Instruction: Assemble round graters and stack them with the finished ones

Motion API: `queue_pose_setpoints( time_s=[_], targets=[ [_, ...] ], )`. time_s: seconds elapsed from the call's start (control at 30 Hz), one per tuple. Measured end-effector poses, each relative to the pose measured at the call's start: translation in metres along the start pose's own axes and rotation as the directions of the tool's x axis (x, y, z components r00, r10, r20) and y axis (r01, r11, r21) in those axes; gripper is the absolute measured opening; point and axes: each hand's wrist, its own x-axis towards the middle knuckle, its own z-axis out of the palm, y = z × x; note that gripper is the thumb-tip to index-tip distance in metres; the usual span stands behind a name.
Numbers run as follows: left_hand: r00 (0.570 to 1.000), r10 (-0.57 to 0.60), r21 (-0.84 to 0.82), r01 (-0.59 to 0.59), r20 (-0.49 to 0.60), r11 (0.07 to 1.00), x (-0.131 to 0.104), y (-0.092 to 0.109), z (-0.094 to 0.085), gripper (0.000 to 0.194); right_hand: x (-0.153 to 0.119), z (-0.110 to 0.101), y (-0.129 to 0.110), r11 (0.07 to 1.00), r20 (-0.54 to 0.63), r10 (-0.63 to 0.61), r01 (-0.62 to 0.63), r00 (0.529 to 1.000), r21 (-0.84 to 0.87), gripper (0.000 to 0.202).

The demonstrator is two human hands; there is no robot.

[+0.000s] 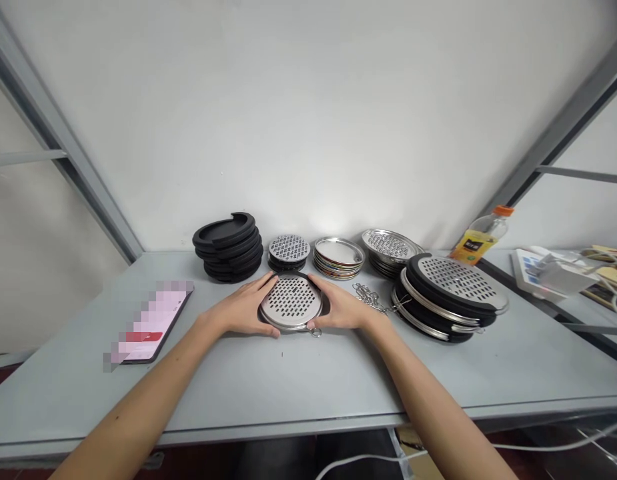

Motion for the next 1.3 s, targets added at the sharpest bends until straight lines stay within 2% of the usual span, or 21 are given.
queue_pose_setpoints(
  time_s=[0.33, 0.53, 0.6, 0.7, 0.83, 0.97, 1.17, 1.3],
  targets=[
    [0.999, -0.030, -0.007, 0.030, 0.014, 1.000, 0.000, 0.005, -0.006, 0.114, -0.003, -0.002, 0.005, 0.998, 0.026, 0.061, -0.061, 0.998, 0.018, 0.093],
    [1.000, -0.011, -0.065, 0.010, -0.006, 0.998, 0.000, 0.002, -0.006, 0.110, -0.002, -0.002, 0.003, 0.996, 0.020, 0.067, -0.068, 0.998, 0.049, 0.093],
    [1.000, 0.015, -0.107, -0.017, -0.018, 0.994, 0.001, 0.001, -0.007, 0.106, -0.003, -0.005, 0.003, 0.992, 0.011, 0.098, -0.098, 0.995, 0.076, 0.084],
    [0.995, 0.084, -0.222, -0.092, -0.045, 0.971, 0.000, 0.002, -0.011, 0.094, -0.006, -0.014, 0.004, 0.974, -0.016, 0.142, -0.137, 0.990, 0.183, 0.057],
    [0.985, 0.164, -0.414, -0.175, -0.062, 0.893, -0.002, 0.007, -0.019, 0.075, -0.008, -0.022, 0.004, 0.949, -0.094, 0.149, -0.115, 0.984, 0.294, 0.054],
    [0.977, 0.201, -0.488, -0.209, -0.069, 0.848, -0.002, 0.010, -0.023, 0.075, -0.005, -0.020, 0.001, 0.969, -0.163, 0.136, -0.097, 0.977, 0.229, 0.038],
    [0.980, 0.190, -0.489, -0.196, -0.061, 0.850, 0.000, 0.006, -0.022, 0.078, -0.002, -0.013, -0.004, 0.984, -0.205, 0.109, -0.076, 0.973, 0.163, 0.045],
    [0.970, 0.229, -0.501, -0.237, -0.079, 0.832, -0.001, 0.009, -0.025, 0.078, -0.001, -0.009, -0.005, 0.991, -0.222, 0.084, -0.059, 0.971, 0.120, 0.046]
  ],
)
